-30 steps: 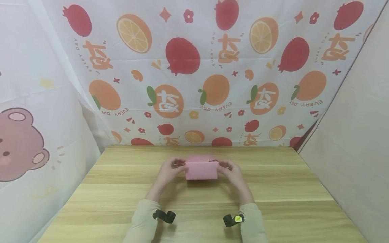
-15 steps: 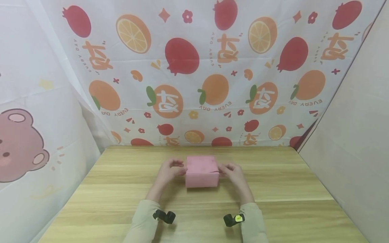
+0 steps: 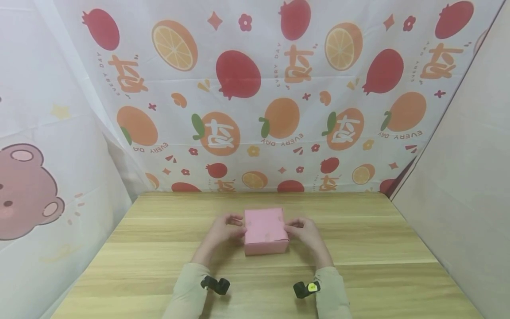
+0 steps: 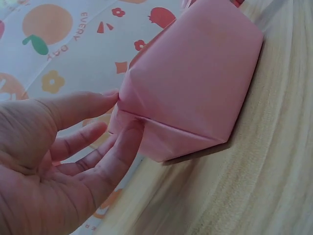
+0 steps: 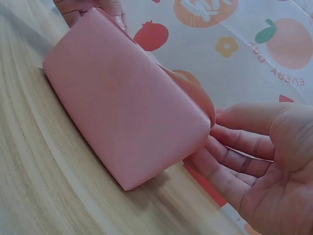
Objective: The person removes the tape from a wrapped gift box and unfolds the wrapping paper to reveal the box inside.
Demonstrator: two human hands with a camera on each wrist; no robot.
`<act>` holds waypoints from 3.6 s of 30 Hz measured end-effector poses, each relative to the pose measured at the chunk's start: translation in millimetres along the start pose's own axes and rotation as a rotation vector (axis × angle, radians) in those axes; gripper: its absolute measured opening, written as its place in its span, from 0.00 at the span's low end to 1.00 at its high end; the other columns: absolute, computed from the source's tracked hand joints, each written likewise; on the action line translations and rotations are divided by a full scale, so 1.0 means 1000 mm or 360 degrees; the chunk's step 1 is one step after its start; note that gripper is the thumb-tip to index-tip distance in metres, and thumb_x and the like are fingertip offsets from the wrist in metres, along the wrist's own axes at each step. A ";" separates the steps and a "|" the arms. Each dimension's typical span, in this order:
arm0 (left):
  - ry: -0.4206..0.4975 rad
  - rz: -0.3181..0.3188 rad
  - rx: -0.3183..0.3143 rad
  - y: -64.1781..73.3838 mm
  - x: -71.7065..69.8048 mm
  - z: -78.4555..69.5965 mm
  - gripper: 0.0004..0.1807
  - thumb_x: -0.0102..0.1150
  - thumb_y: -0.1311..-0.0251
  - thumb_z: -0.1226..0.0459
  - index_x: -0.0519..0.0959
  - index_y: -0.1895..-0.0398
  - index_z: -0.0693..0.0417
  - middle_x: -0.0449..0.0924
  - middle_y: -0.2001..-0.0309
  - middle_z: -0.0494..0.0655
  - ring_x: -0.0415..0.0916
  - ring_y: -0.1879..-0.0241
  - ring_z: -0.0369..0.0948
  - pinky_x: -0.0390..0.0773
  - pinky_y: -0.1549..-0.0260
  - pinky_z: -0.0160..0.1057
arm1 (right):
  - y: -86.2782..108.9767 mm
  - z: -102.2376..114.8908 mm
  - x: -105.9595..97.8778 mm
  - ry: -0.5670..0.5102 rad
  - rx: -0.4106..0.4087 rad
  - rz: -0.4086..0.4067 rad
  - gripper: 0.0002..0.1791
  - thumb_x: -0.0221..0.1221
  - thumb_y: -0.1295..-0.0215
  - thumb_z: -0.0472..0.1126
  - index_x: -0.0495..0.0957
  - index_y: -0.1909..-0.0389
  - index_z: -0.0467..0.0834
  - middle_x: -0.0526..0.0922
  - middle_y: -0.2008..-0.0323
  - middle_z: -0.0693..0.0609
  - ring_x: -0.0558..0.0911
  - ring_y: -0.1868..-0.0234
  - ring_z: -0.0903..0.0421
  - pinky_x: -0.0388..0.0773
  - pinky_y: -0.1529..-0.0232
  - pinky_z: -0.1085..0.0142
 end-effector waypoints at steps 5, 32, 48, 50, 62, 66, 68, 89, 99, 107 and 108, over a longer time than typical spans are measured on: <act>-0.0068 0.0023 0.0045 0.001 -0.001 -0.001 0.19 0.66 0.43 0.69 0.76 0.50 0.68 0.80 0.57 0.61 0.80 0.67 0.41 0.84 0.62 0.46 | 0.001 0.002 -0.001 -0.0014 0.0006 0.0042 0.15 0.64 0.37 0.39 0.79 0.55 0.33 0.82 0.63 0.47 0.80 0.62 0.58 0.82 0.55 0.62; -0.0536 0.0041 0.0222 0.002 0.007 -0.005 0.33 0.63 0.39 0.53 0.70 0.34 0.60 0.73 0.38 0.62 0.72 0.38 0.58 0.72 0.38 0.56 | 0.002 0.027 0.006 0.0430 -0.0160 -0.0300 0.18 0.63 0.36 0.45 0.80 0.52 0.36 0.84 0.55 0.42 0.81 0.54 0.50 0.81 0.52 0.60; -0.1022 0.0132 0.0518 0.003 0.014 -0.008 0.42 0.65 0.41 0.49 0.63 0.30 0.62 0.63 0.30 0.64 0.59 0.29 0.58 0.60 0.30 0.56 | 0.005 0.028 0.035 0.0685 -0.0425 -0.0527 0.12 0.67 0.42 0.42 0.80 0.63 0.38 0.82 0.65 0.44 0.81 0.63 0.51 0.79 0.60 0.60; -0.1024 0.0143 0.0520 0.003 0.014 -0.007 0.42 0.64 0.41 0.49 0.63 0.29 0.63 0.64 0.30 0.62 0.60 0.29 0.57 0.60 0.29 0.54 | 0.006 0.030 0.036 0.0689 -0.0454 -0.0557 0.10 0.66 0.41 0.41 0.80 0.65 0.38 0.82 0.66 0.43 0.81 0.64 0.50 0.79 0.62 0.60; -0.0986 0.0160 0.0519 0.004 0.015 -0.005 0.42 0.62 0.39 0.49 0.61 0.28 0.62 0.60 0.28 0.62 0.56 0.28 0.59 0.58 0.29 0.56 | 0.005 0.031 0.033 0.0798 -0.0490 -0.0681 0.04 0.63 0.39 0.37 0.81 0.70 0.40 0.82 0.67 0.44 0.82 0.63 0.50 0.80 0.59 0.56; -0.0990 0.0157 0.0521 0.003 0.014 -0.005 0.42 0.62 0.39 0.49 0.61 0.28 0.62 0.60 0.28 0.62 0.57 0.28 0.59 0.58 0.29 0.57 | 0.006 0.034 0.032 0.0824 -0.0523 -0.0700 0.04 0.63 0.38 0.36 0.80 0.70 0.39 0.82 0.68 0.44 0.81 0.64 0.50 0.80 0.61 0.57; -0.0990 0.0156 0.0526 0.003 0.014 -0.005 0.42 0.62 0.39 0.49 0.61 0.28 0.62 0.60 0.28 0.63 0.57 0.28 0.60 0.59 0.29 0.57 | 0.006 0.034 0.032 0.0831 -0.0524 -0.0702 0.04 0.63 0.38 0.36 0.80 0.71 0.39 0.81 0.68 0.45 0.81 0.65 0.51 0.79 0.62 0.58; -0.0982 0.0149 0.0542 0.000 0.014 -0.004 0.42 0.63 0.39 0.50 0.61 0.28 0.63 0.61 0.28 0.63 0.58 0.28 0.58 0.59 0.29 0.55 | 0.002 0.025 0.016 0.0812 -0.0430 -0.0725 0.05 0.60 0.37 0.34 0.77 0.71 0.37 0.79 0.68 0.43 0.78 0.66 0.51 0.77 0.63 0.60; -0.0964 0.0162 0.0517 0.000 0.015 -0.004 0.42 0.62 0.39 0.50 0.60 0.28 0.63 0.60 0.28 0.62 0.57 0.28 0.57 0.59 0.29 0.54 | 0.001 0.019 0.012 0.0817 -0.0400 -0.0723 0.05 0.60 0.36 0.34 0.77 0.71 0.37 0.79 0.69 0.43 0.78 0.66 0.50 0.76 0.64 0.61; -0.0960 0.0165 0.0547 -0.001 0.015 -0.004 0.42 0.62 0.38 0.50 0.61 0.28 0.65 0.60 0.28 0.64 0.58 0.28 0.57 0.59 0.28 0.54 | -0.001 0.016 0.009 0.0814 -0.0374 -0.0708 0.05 0.59 0.37 0.35 0.78 0.71 0.37 0.78 0.70 0.44 0.76 0.68 0.51 0.74 0.65 0.62; -0.0957 0.0165 0.0553 -0.001 0.015 -0.004 0.42 0.62 0.38 0.50 0.61 0.29 0.65 0.60 0.28 0.65 0.58 0.28 0.57 0.59 0.29 0.54 | -0.001 0.016 0.009 0.0817 -0.0373 -0.0702 0.05 0.59 0.37 0.35 0.77 0.72 0.37 0.78 0.70 0.43 0.76 0.68 0.51 0.74 0.65 0.62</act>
Point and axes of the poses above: each hand's wrist, its own y-axis away from the middle knuckle, its own x-axis out of the palm, z = x × y, the point moved 5 cm from there along -y, towards the middle knuckle
